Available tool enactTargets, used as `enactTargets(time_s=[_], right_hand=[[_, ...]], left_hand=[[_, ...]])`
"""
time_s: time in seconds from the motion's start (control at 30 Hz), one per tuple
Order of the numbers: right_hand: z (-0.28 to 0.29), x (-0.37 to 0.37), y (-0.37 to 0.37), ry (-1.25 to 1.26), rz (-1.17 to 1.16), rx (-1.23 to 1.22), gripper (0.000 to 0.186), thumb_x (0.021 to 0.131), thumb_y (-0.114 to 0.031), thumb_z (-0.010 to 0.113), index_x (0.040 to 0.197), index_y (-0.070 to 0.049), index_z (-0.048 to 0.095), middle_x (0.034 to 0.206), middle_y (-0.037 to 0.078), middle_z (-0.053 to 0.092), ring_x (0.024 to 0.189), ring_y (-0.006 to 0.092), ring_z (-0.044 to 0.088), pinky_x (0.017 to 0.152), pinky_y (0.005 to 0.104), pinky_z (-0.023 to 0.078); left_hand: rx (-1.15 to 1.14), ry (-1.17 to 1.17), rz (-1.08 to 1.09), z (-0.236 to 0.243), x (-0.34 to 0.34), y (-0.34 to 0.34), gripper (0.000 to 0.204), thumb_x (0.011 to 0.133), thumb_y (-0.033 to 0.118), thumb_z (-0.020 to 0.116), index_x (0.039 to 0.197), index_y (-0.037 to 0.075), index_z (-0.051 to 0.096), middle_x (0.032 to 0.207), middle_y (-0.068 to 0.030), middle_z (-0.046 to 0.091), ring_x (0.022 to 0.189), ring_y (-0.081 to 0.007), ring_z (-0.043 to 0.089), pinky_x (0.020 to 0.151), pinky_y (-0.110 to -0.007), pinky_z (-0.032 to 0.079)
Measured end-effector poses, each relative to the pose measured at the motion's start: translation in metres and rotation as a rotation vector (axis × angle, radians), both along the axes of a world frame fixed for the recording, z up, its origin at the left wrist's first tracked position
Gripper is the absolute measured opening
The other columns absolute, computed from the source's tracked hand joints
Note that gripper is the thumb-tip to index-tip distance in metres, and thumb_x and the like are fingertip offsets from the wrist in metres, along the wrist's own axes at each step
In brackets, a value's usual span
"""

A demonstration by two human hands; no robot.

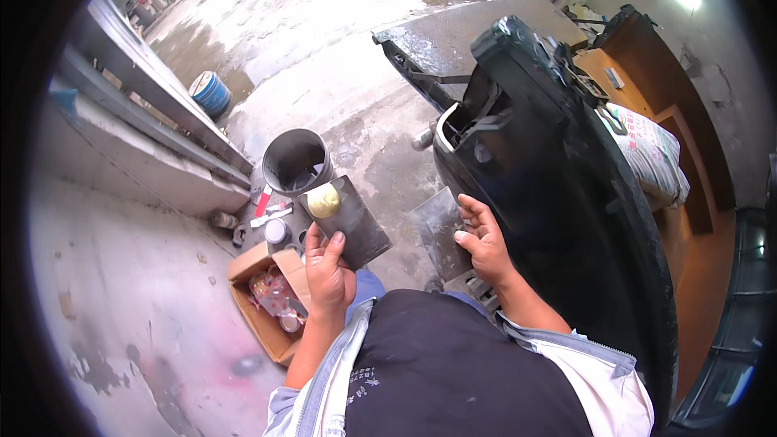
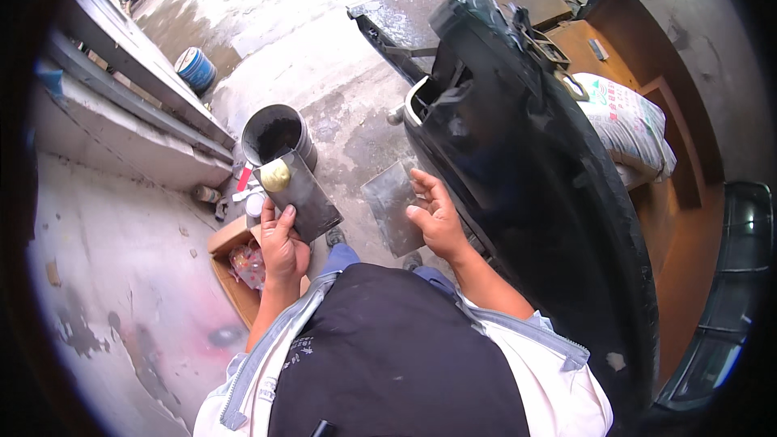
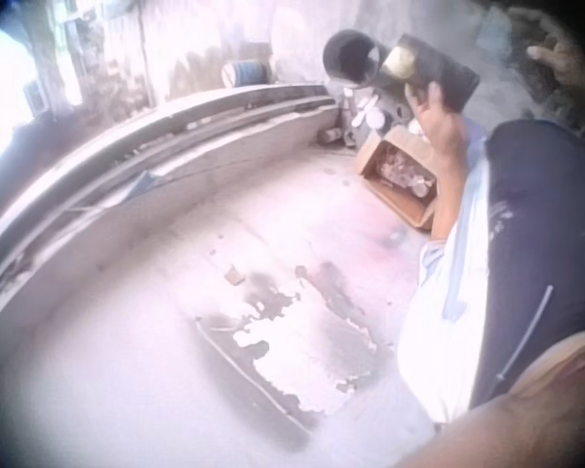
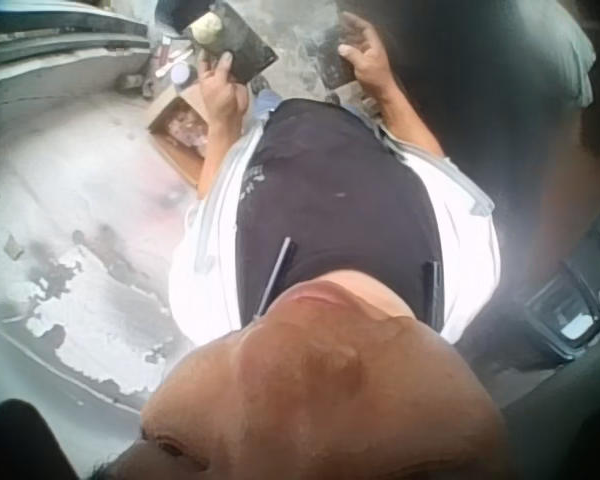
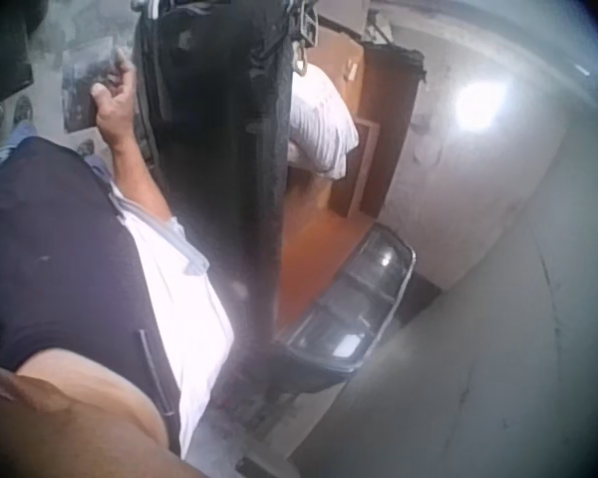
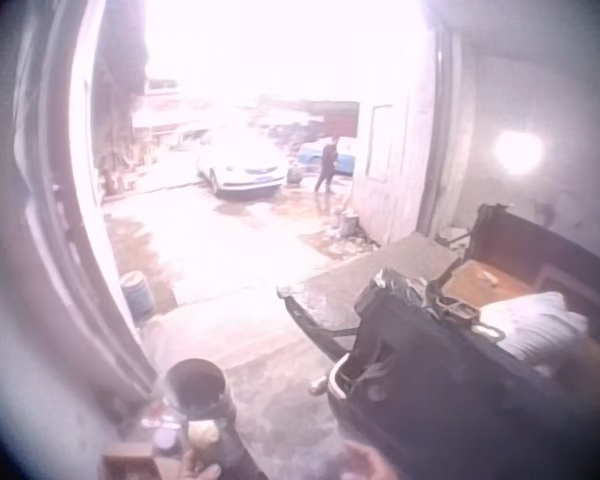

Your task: The person applies a yellowish body filler to the hood and door of a black car using a spreader. They then walk around the vehicle, briefly touch the door frame, and later rub two sanding blocks together outside the garage.

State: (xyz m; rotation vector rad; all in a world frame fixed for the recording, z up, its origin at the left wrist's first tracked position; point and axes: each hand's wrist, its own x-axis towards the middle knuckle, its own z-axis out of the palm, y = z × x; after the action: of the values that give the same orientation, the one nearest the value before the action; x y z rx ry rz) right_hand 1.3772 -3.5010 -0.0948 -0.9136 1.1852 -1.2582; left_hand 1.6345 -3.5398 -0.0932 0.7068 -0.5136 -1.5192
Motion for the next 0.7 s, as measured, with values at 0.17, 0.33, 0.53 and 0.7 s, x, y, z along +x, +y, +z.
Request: enactTargets(time_s=[0.17, 0.33, 0.53, 0.7], right_hand=[[0.02, 0.058, -0.037, -0.043, -0.019, -0.077, 0.063, 0.084, -0.003, 0.065, 0.142, -0.006, 0.039, 0.126, 0.008, 0.046, 0.117, 0.0153, 0.045, 0.101, 0.0314, 0.037], [0.042, 0.12, -0.06, -0.151, -0.069, -0.052, 0.064, 0.084, -0.002, 0.069, 0.141, -0.007, 0.041, 0.123, 0.003, 0.047, 0.11, 0.0093, 0.048, 0.098, 0.0261, 0.038], [0.051, 0.161, -0.083, -0.244, -0.114, -0.109, 0.061, 0.088, 0.0, 0.062, 0.142, -0.006, 0.035, 0.144, 0.012, 0.041, 0.129, 0.0198, 0.042, 0.106, 0.0348, 0.038], [0.079, 0.145, -0.108, -0.294, -0.16, -0.158, 0.059, 0.088, 0.002, 0.062, 0.14, -0.005, 0.036, 0.145, 0.012, 0.041, 0.133, 0.0192, 0.039, 0.106, 0.0337, 0.039]], left_hand=[[-0.112, 0.068, -0.057, 0.013, 0.034, -0.063, 0.043, 0.094, -0.006, 0.048, 0.135, 0.006, 0.047, 0.132, -0.0094, 0.056, 0.122, -0.0212, 0.053, 0.107, -0.038, 0.04], [-0.241, 0.095, -0.015, 0.034, 0.048, -0.11, 0.045, 0.097, -0.003, 0.044, 0.139, 0.011, 0.045, 0.137, -0.0086, 0.052, 0.126, -0.0204, 0.049, 0.11, -0.039, 0.037], [-0.424, 0.043, 0.04, 0.056, 0.025, -0.128, 0.048, 0.098, -0.004, 0.043, 0.144, 0.009, 0.04, 0.142, -0.0109, 0.048, 0.128, -0.0213, 0.048, 0.109, -0.04, 0.037], [-0.592, -0.276, 0.0, 0.056, 0.025, -0.123, 0.048, 0.1, -0.002, 0.041, 0.146, 0.008, 0.035, 0.142, -0.0117, 0.047, 0.126, -0.0219, 0.049, 0.106, -0.039, 0.039]])
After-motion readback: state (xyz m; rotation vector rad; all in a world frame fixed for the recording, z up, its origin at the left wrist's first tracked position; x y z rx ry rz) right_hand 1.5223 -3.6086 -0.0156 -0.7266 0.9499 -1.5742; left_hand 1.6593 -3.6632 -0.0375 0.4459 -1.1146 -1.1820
